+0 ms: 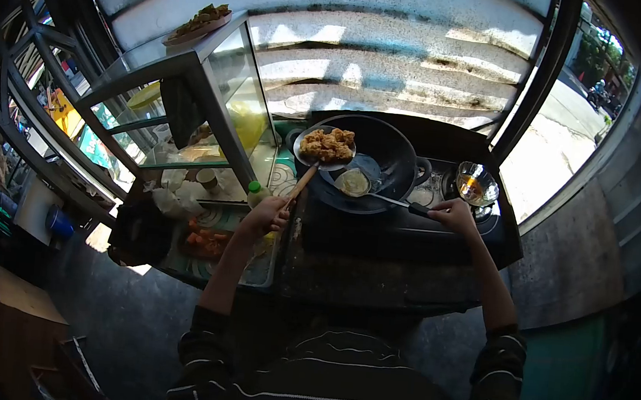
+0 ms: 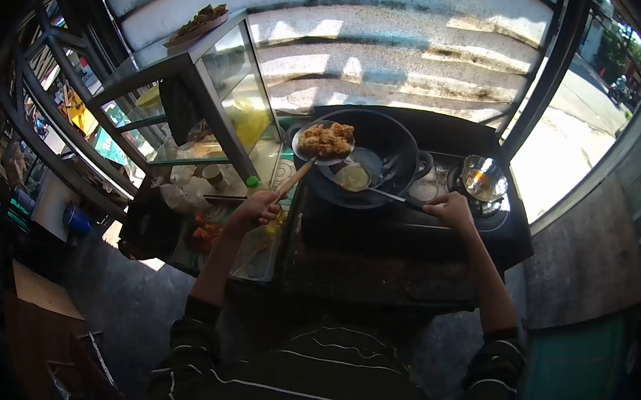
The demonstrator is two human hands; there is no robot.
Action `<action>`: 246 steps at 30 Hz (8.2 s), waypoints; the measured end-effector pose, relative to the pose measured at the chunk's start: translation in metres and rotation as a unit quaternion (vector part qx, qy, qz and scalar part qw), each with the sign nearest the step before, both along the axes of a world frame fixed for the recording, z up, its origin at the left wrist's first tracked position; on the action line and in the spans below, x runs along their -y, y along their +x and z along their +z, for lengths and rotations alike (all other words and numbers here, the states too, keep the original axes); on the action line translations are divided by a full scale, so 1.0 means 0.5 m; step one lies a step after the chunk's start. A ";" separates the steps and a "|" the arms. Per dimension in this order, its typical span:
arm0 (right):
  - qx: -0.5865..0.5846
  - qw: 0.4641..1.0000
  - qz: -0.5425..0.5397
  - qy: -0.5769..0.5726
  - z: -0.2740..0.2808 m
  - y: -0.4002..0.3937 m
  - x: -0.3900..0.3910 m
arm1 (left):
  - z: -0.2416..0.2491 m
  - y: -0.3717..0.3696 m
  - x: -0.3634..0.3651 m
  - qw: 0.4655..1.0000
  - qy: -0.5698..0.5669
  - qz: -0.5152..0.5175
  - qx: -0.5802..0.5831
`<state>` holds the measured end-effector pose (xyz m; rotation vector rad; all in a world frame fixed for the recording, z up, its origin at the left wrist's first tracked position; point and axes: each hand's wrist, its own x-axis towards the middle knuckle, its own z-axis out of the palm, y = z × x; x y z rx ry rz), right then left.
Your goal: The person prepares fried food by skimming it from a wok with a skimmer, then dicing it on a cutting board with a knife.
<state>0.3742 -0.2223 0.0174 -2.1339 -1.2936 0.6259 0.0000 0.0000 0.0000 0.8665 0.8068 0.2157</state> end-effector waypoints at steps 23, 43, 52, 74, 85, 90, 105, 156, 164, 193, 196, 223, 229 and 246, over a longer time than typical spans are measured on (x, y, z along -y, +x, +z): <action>0.223 0.952 -0.062 0.201 0.119 -0.075 -0.034 | -0.013 0.029 0.018 0.997 -0.014 -0.070 -0.017; 0.368 0.911 -0.112 0.147 -0.064 -0.037 -0.005 | 0.090 0.003 0.043 0.999 0.043 -0.027 -0.016; 0.398 0.885 -0.120 0.207 -0.116 -0.049 -0.028 | 0.099 -0.013 0.050 0.997 0.050 -0.054 -0.006; 0.231 0.948 -0.133 0.173 -0.159 -0.158 -0.046 | 0.083 -0.021 0.044 0.995 0.044 -0.079 -0.031; 0.066 0.922 -0.244 0.295 -0.150 -0.176 0.079 | 0.083 -0.044 0.039 0.994 0.042 -0.098 -0.026; -0.020 0.879 -0.364 0.308 -0.236 -0.175 0.209 | 0.063 -0.048 0.053 0.995 0.050 -0.078 -0.042; -0.068 0.791 -0.606 -0.036 -0.614 0.004 0.658 | 0.018 0.007 0.189 0.999 -0.002 0.042 0.013; -0.115 0.819 -0.480 -0.293 -0.706 -0.004 0.780 | -0.004 0.099 0.249 0.994 -0.025 0.108 0.021; -0.105 0.830 -0.484 -0.255 -0.686 -0.009 0.750 | 0.084 0.097 0.248 0.993 0.030 0.111 0.016; -0.136 0.832 -0.471 -0.259 -0.690 -0.013 0.759 | 0.043 0.090 0.250 0.996 -0.003 0.089 -0.021; -0.155 0.822 -0.491 -0.243 -0.683 -0.018 0.757 | 0.018 0.089 0.247 0.996 -0.011 0.085 -0.040; -0.143 0.807 -0.506 -0.269 -0.708 -0.038 0.788 | 0.030 0.118 0.244 0.996 -0.015 0.085 -0.018; -0.145 0.804 -0.517 -0.255 -0.727 -0.025 0.786 | 0.040 0.122 0.247 0.995 -0.015 0.098 -0.014; -0.154 0.798 -0.514 -0.276 -0.715 -0.027 0.787 | 0.042 0.122 0.263 0.994 -0.020 0.104 -0.006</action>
